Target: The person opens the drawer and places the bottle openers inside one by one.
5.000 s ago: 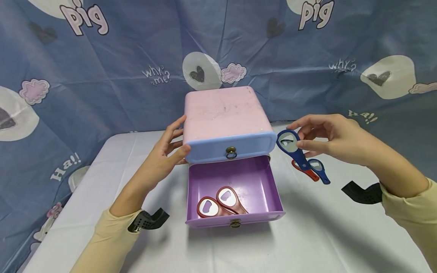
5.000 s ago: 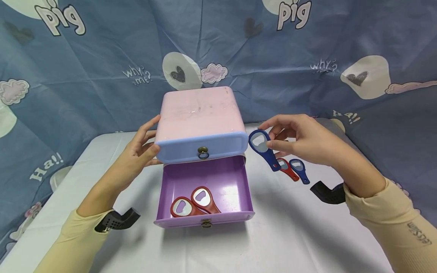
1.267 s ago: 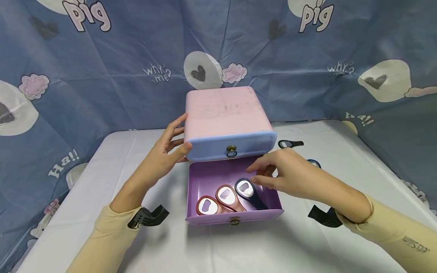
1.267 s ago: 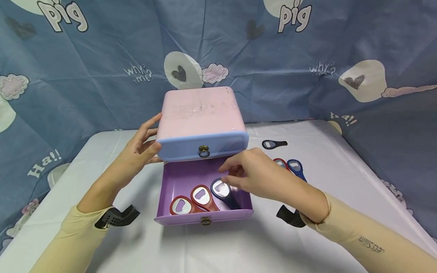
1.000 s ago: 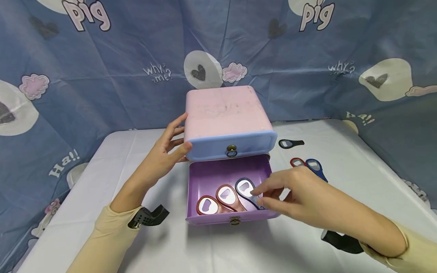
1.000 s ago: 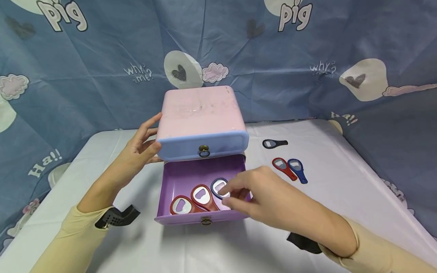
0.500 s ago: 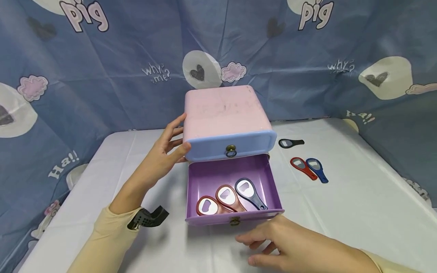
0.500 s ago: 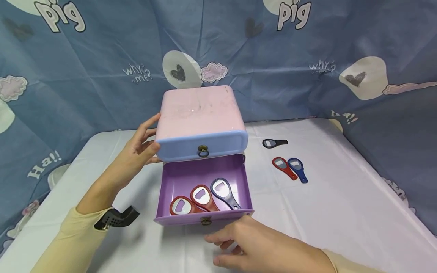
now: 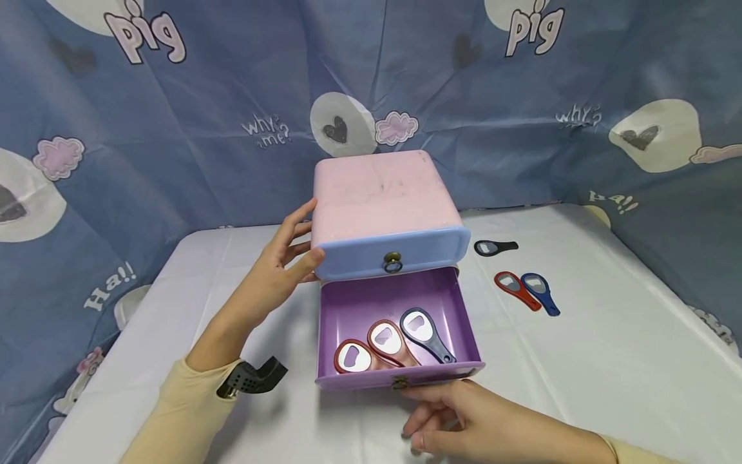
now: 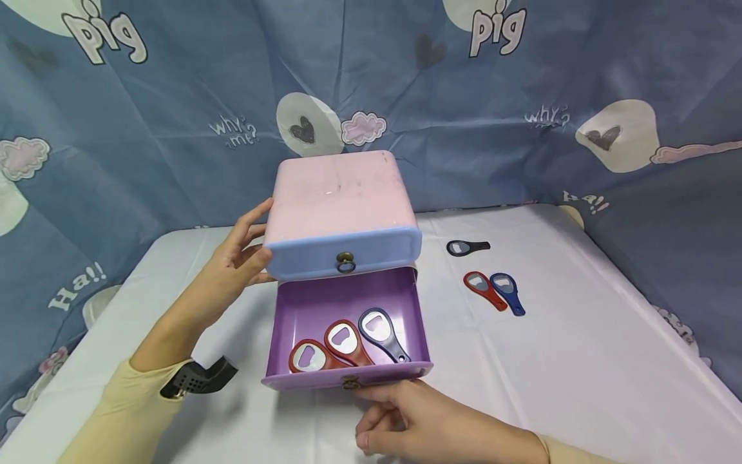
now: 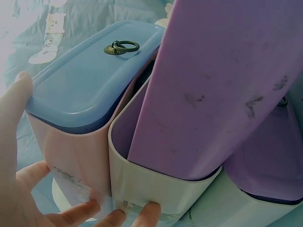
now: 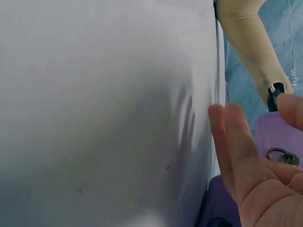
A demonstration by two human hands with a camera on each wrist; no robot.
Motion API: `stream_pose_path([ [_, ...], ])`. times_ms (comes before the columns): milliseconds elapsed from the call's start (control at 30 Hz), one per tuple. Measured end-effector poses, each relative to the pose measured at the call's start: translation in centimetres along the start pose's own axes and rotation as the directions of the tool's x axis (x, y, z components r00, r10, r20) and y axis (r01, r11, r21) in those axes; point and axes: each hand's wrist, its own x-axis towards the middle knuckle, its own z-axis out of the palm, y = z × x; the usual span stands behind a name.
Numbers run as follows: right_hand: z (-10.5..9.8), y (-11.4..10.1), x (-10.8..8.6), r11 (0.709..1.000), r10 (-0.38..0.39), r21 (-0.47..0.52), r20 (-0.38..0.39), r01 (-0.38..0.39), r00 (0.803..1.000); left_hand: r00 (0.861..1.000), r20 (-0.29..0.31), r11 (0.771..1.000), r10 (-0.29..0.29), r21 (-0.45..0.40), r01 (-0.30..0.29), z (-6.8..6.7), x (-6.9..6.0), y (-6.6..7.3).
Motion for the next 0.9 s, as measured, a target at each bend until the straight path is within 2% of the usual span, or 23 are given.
stream_pose_path([
  [133, 0.1, 0.2, -0.2, 0.995, 0.012, 0.101, 0.002, -0.012, 1.000, 1.000, 0.007, 1.000, 0.004, -0.014, -0.004, 0.3, 0.2, -0.2],
  [300, 0.5, 0.4, 0.0, 0.980, -0.063, 0.190, 0.010, 0.060, 0.998, 1.000, 0.003, 1.000, -0.001, -0.016, 0.001, 0.2, 0.0, -0.2],
  [367, 0.7, 0.5, 0.3, 0.977, -0.091, 0.192, -0.012, 0.092, 0.996, 1.000, 0.002, 1.000, -0.007, -0.011, 0.007, 0.0, -0.1, -0.2],
  [633, 1.2, 0.3, 0.7, 0.976, -0.105, 0.171, -0.162, 0.133, 0.981, 1.000, -0.006, 1.000, -0.003, 0.004, 0.003, -0.3, -0.1, -0.1],
  [900, 2.1, 0.5, 1.2, 0.958, -0.155, 0.204, -0.231, 0.204, 0.960, 1.000, -0.006, 1.000, -0.016, 0.007, 0.016, -0.1, -0.4, -0.2],
])
